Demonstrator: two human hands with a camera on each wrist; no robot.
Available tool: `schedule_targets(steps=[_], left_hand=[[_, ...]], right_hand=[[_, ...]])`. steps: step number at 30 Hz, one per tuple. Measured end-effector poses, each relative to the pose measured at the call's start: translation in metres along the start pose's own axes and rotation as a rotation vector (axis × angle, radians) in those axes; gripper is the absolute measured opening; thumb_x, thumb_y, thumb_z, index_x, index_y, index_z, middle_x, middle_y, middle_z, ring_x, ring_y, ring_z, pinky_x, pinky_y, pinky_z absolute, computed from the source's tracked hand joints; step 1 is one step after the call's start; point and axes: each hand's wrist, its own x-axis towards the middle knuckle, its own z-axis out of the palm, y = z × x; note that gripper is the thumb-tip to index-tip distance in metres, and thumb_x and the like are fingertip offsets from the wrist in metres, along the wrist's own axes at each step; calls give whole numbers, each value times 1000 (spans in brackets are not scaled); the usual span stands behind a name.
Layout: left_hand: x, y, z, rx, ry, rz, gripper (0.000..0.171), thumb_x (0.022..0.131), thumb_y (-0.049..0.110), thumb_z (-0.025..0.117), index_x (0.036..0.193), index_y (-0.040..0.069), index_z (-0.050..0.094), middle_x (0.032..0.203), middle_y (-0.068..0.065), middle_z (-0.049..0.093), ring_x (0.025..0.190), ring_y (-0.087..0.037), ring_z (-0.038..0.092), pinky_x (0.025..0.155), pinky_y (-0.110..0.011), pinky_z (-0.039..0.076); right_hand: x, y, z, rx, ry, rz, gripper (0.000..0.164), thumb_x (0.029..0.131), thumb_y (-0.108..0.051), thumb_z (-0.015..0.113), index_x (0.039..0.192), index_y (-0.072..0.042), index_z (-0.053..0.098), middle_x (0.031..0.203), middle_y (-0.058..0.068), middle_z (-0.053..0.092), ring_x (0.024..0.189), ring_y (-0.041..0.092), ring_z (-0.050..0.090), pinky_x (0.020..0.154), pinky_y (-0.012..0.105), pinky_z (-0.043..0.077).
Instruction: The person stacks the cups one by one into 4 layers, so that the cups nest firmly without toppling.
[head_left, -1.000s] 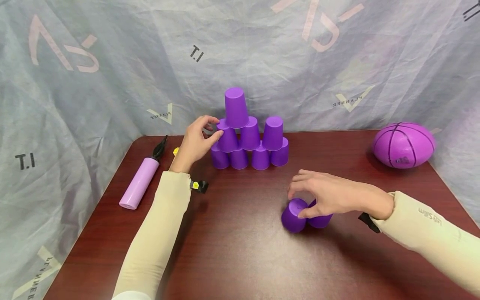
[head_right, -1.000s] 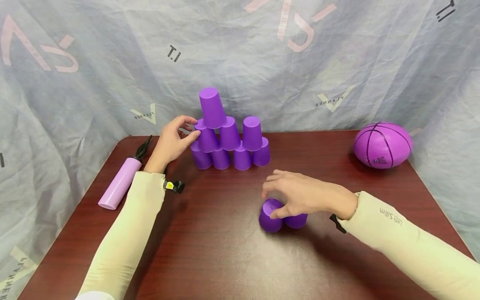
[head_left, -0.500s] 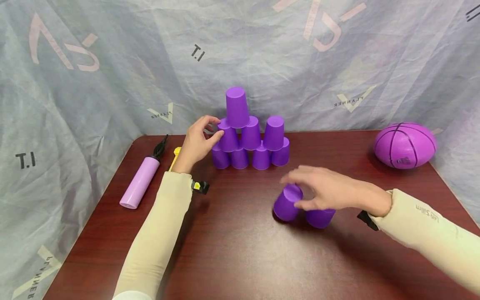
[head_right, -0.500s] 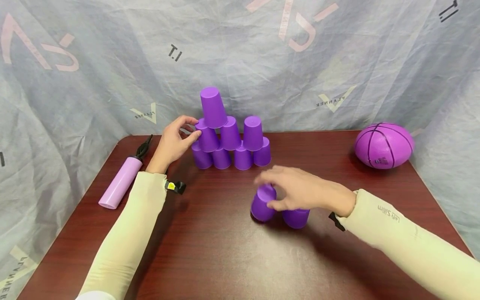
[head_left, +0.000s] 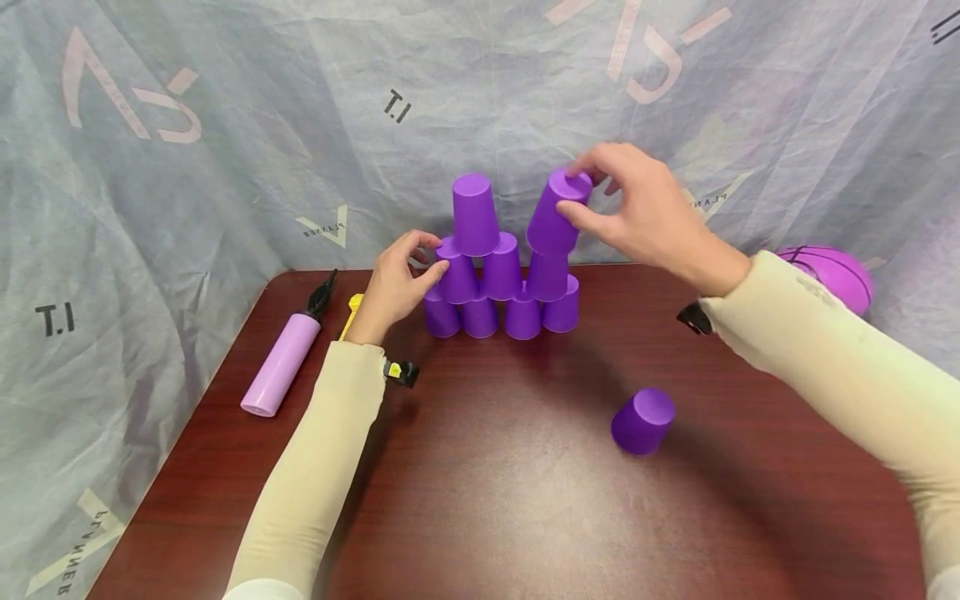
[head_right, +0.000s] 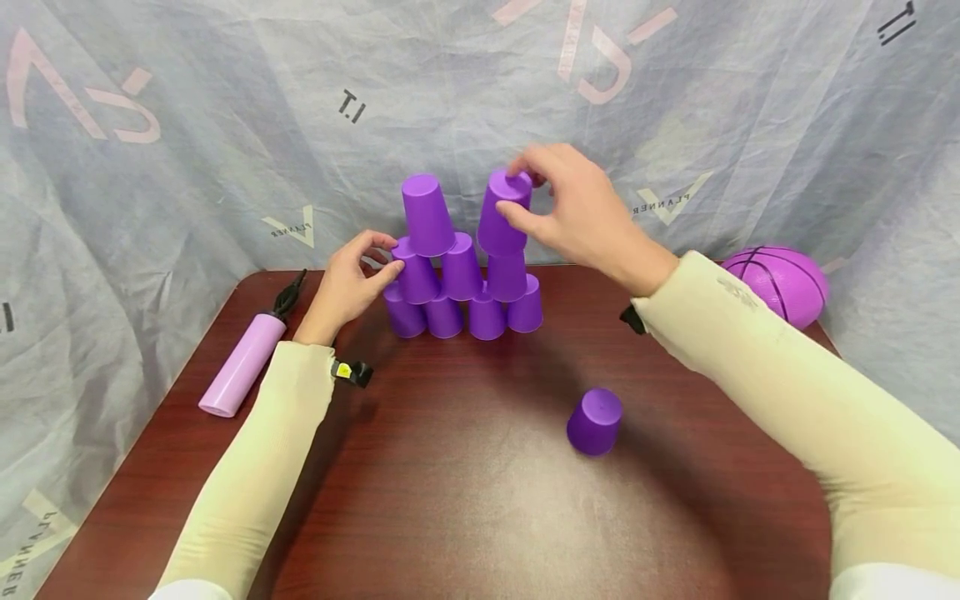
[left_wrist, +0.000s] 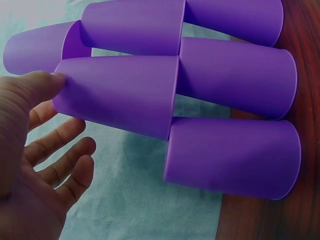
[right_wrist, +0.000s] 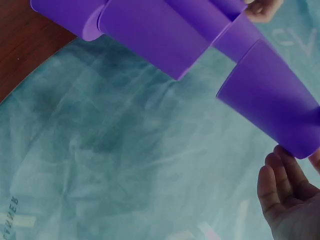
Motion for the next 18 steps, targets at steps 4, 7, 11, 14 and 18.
schedule_targets(steps=[4,7,11,14,18], left_hand=[[0,0,1,-3,-6,-3,29,88,24,68,113,12,58,109,-2,58,91,-18,56,75,-32,49],[1,0,2,0,-10,6,30,88,24,68,113,12,58,110,-2,58,91,-19,57,74,-31,49],[3,0,4,0,-12,18,30,88,23,69,113,12,58,110,-3,58,90,-20,57,74,-32,48],[4,0,4,-2,-12,17,29,88,23,69,113,12,59,109,-2,58,90,-20,57,73,-32,48],[4,-1,5,-8,-13,13,29,87,23,69,112,12,59,109,-2,58,89,-19,57,72,-32,48]], right_hand=[[16,9,15,-9,-59,76,28,85,-31,71,101,-9,63,94,-1,60,90,15,53,73,31,41],[22,15,25,-13,-110,123,29,86,-33,70,103,-10,62,96,-1,60,92,17,53,75,33,40],[27,20,32,-18,-149,152,30,87,-34,69,104,-11,62,98,0,61,94,19,52,79,35,39],[26,22,32,-21,-165,149,31,87,-35,68,106,-12,61,101,0,60,97,20,52,81,37,38],[17,20,27,-23,-151,139,38,87,-37,67,114,-11,59,110,1,60,105,22,50,84,38,38]])
